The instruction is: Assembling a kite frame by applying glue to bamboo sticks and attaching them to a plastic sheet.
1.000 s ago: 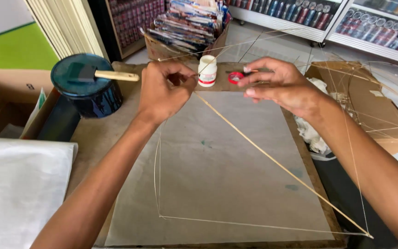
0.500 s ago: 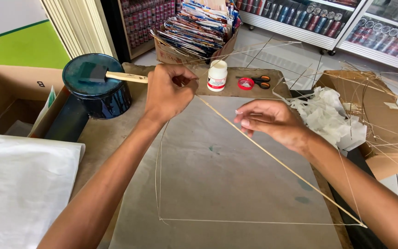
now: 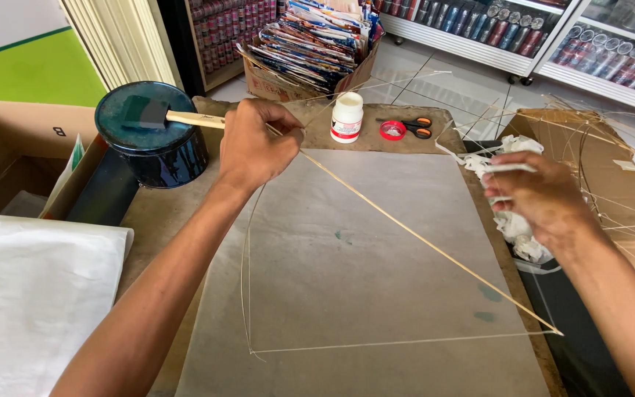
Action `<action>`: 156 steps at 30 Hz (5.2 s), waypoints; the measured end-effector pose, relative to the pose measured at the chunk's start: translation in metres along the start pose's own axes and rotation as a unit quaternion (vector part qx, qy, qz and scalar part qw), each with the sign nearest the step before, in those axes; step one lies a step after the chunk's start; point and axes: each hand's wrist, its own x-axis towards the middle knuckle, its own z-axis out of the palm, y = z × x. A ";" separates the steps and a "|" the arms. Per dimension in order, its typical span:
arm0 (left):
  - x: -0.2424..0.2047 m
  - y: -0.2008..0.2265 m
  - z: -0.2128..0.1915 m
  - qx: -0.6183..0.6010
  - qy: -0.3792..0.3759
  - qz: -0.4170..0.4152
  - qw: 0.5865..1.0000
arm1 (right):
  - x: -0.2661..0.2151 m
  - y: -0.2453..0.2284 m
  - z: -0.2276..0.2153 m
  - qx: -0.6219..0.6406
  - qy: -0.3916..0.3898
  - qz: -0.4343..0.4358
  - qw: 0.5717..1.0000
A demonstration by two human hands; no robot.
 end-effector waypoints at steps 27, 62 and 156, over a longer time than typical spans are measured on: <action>0.009 -0.005 0.024 0.010 -0.081 0.006 0.997 | -0.053 -0.005 0.122 -0.168 -0.066 -0.571 0.801; 0.000 -0.005 0.039 0.030 -0.145 0.009 0.989 | -0.058 0.022 0.106 -0.124 -0.114 -0.428 0.888; -0.042 -0.081 0.035 0.091 -0.079 0.356 0.927 | -0.043 0.026 0.114 -0.156 -0.240 -0.428 0.858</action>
